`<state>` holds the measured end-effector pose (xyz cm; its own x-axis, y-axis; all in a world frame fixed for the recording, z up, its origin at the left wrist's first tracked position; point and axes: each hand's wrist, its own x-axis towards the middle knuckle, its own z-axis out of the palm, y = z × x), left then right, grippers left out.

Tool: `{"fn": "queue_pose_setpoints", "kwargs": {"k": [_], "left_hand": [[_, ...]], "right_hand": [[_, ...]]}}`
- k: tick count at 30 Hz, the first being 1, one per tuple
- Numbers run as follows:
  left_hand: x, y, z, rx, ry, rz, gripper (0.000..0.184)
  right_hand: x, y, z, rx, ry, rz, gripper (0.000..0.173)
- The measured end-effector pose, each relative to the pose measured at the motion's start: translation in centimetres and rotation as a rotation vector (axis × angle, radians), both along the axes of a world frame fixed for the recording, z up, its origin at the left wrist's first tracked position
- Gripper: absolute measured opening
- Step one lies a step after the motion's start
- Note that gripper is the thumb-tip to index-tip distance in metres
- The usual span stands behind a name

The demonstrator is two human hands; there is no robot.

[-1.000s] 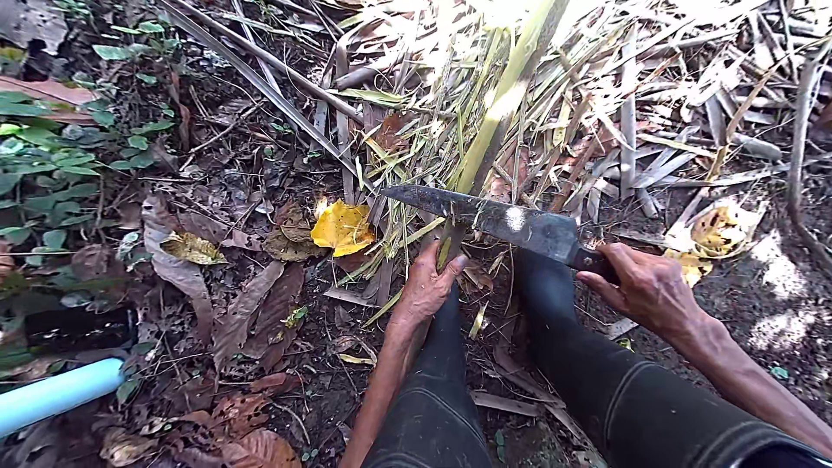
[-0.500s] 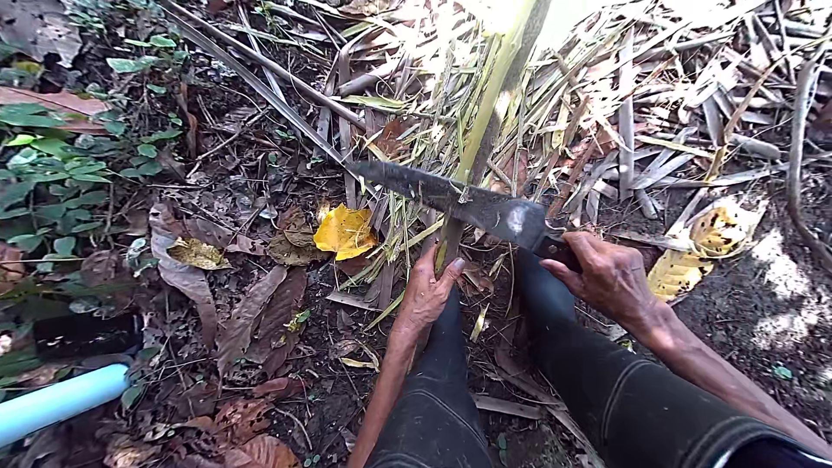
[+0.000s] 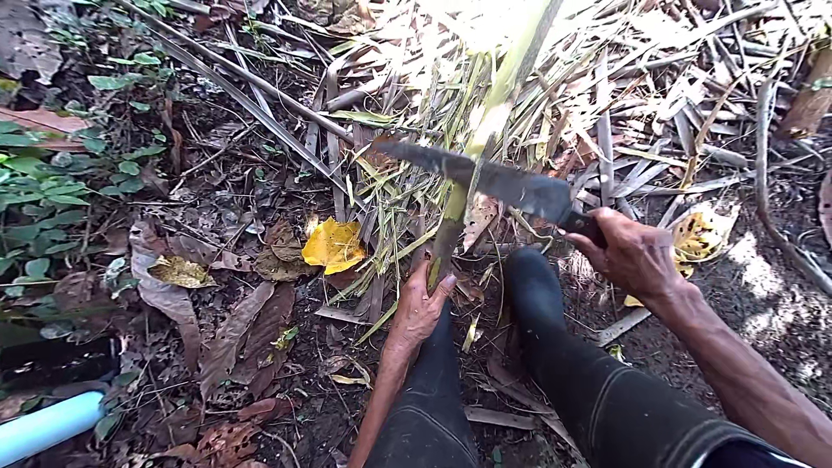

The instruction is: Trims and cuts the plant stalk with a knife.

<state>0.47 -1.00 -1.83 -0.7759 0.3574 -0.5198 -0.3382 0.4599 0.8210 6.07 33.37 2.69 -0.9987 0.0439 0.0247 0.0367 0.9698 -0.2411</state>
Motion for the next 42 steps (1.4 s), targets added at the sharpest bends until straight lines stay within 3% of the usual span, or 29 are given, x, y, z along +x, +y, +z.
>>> {"fn": "queue_pose_setpoints", "kwargs": {"k": [3,9,11,14,20,24,27,33,38,42], "left_hand": [[0.1,0.2,-0.1,-0.024,0.003,-0.018,0.042],[0.3,-0.1,-0.2,0.023,-0.013,0.010,0.045],[0.6,-0.2,-0.1,-0.004,-0.010,-0.018,0.046],[0.9,-0.3,-0.2,-0.028,-0.003,-0.038,0.045],[0.7,-0.7,-0.4,0.009,0.002,-0.014,0.049],[0.7,-0.5,-0.4,-0.003,-0.003,-0.036,0.045],[0.3,-0.4,-0.6,-0.002,-0.014,-0.017,0.045],[0.8,-0.6,-0.5,0.025,-0.017,0.005,0.045],[0.5,-0.3,-0.3,-0.025,-0.014,-0.045,0.044],[0.6,-0.6,-0.7,0.032,-0.029,-0.011,0.046]], "right_hand": [[-1.2,1.5,0.9,-0.013,0.007,-0.114,0.052],[-0.3,0.8,-0.4,0.035,0.020,0.129,0.060],[-0.9,2.4,-0.1,-0.002,0.004,-0.037,0.055],[-0.9,5.1,0.3,-0.062,0.016,-0.252,0.062],[-0.9,4.2,0.0,-0.012,0.031,0.039,0.051],[-0.9,6.2,-0.9,0.034,0.025,-0.067,0.055],[-1.7,4.2,-0.2,-0.008,0.021,-0.105,0.052],[-1.4,3.7,0.4,0.082,0.037,0.175,0.057],[-1.5,5.2,0.5,0.031,0.014,-0.121,0.060],[-2.3,2.9,0.7,0.058,0.068,0.087,0.054]]}}
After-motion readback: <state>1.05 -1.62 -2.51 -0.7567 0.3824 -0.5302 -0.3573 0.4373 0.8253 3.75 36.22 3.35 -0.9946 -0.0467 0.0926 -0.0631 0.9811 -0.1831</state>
